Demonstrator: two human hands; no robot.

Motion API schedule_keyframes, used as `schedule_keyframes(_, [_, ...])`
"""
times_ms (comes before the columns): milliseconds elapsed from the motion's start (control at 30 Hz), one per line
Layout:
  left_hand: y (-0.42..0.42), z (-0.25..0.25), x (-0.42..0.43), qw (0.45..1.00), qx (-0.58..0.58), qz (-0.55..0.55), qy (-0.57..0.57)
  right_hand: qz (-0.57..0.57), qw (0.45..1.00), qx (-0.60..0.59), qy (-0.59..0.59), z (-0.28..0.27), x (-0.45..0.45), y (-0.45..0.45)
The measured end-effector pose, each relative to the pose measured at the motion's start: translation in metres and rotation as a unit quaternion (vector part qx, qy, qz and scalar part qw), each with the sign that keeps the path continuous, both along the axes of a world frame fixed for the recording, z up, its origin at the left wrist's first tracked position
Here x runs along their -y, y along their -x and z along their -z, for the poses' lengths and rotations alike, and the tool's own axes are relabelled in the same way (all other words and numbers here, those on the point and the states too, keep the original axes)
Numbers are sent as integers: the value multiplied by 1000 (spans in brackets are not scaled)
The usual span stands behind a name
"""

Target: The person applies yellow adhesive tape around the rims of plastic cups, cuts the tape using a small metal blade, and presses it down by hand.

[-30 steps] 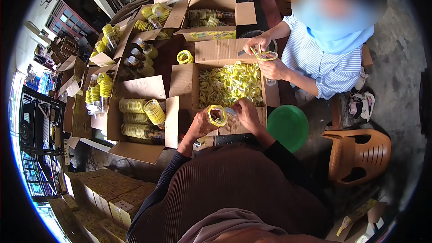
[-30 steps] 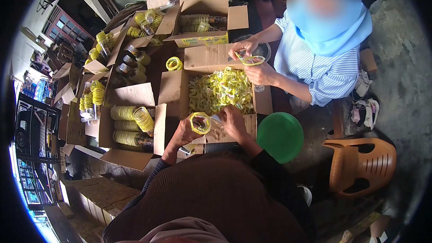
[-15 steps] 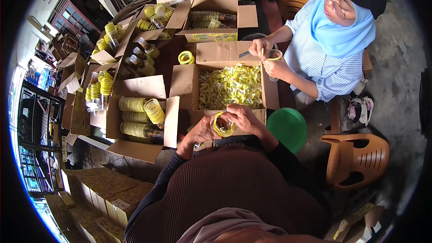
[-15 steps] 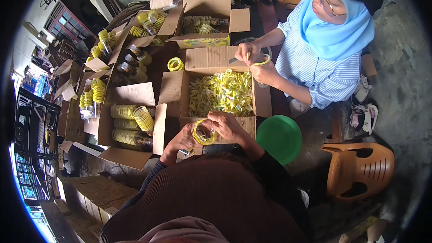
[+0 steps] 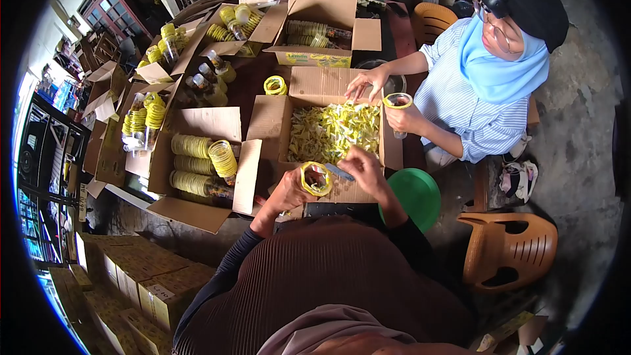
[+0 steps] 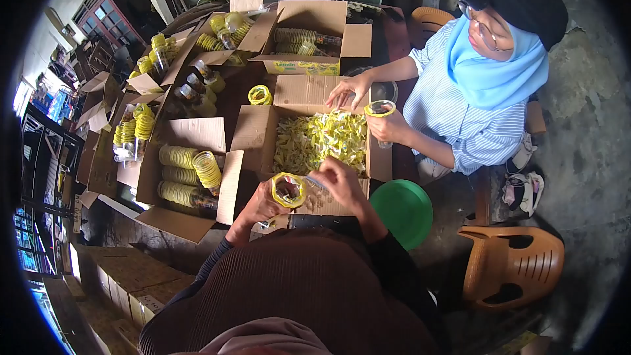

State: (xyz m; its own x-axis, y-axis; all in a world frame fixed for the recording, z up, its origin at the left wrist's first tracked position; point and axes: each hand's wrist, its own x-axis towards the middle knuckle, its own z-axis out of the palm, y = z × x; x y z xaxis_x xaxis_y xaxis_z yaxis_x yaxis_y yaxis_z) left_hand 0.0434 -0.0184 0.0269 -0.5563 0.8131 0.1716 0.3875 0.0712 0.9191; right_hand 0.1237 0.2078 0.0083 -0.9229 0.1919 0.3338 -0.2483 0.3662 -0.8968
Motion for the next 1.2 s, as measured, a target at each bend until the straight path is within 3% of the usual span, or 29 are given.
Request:
schedule_keyframes(100, [-4, -9, -7, 999, -22, 19, 41, -8, 983, -21, -184, -35, 23, -2])
schedule_keyframes(233, [-5, -11, -5, 992, -73, 27, 95, -27, 958, -50, -281, -36, 30, 3])
schedule_keyframes(433, [-9, -18, 1, 994, 48, 94, 15, -88, 970, -48, -222, -25, 27, 0])
schedule_keyframes(533, [-16, -24, -1, 996, 41, 80, 3, -107, 993, -51, -29, -16, 31, -2])
schedule_keyframes(567, [-18, -25, -3, 998, 23, 66, 5, -108, 992, -50, -30, -15, 35, -3])
schedule_keyframes(633, [-22, -23, -7, 999, 5, 49, 3, -93, 986, -15, 135, -15, 39, -4])
schedule_keyframes(800, [-25, -17, -14, 1000, -9, 20, 19, -44, 978, -15, 206, -7, 43, -1])
schedule_keyframes(900, [-29, -15, -15, 997, -62, -11, 42, -1, 985, -22, 173, 1, 39, 2])
schedule_keyframes(967, [-33, -7, -8, 987, -150, -61, -13, 159, 934, -43, 316, 20, 4, 14])
schedule_keyframes(1000, [-31, 6, 1, 985, -151, -78, -9, 153, 927, -43, 341, 27, -26, 16])
schedule_keyframes(1033, [-35, -1, 7, 993, -55, -96, 32, 146, 919, -43, 365, 30, -52, 16])
schedule_keyframes(1100, [-37, -10, 14, 993, -31, -109, 17, 128, 977, 59, 157, 28, -60, 12])
schedule_keyframes(1167, [-32, -2, 18, 992, -41, -113, 39, 103, 982, 68, 140, 26, -47, 12])
schedule_keyframes(1200, [-29, 0, 17, 987, -89, -127, 42, 96, 989, 101, 50, 31, -44, 12])
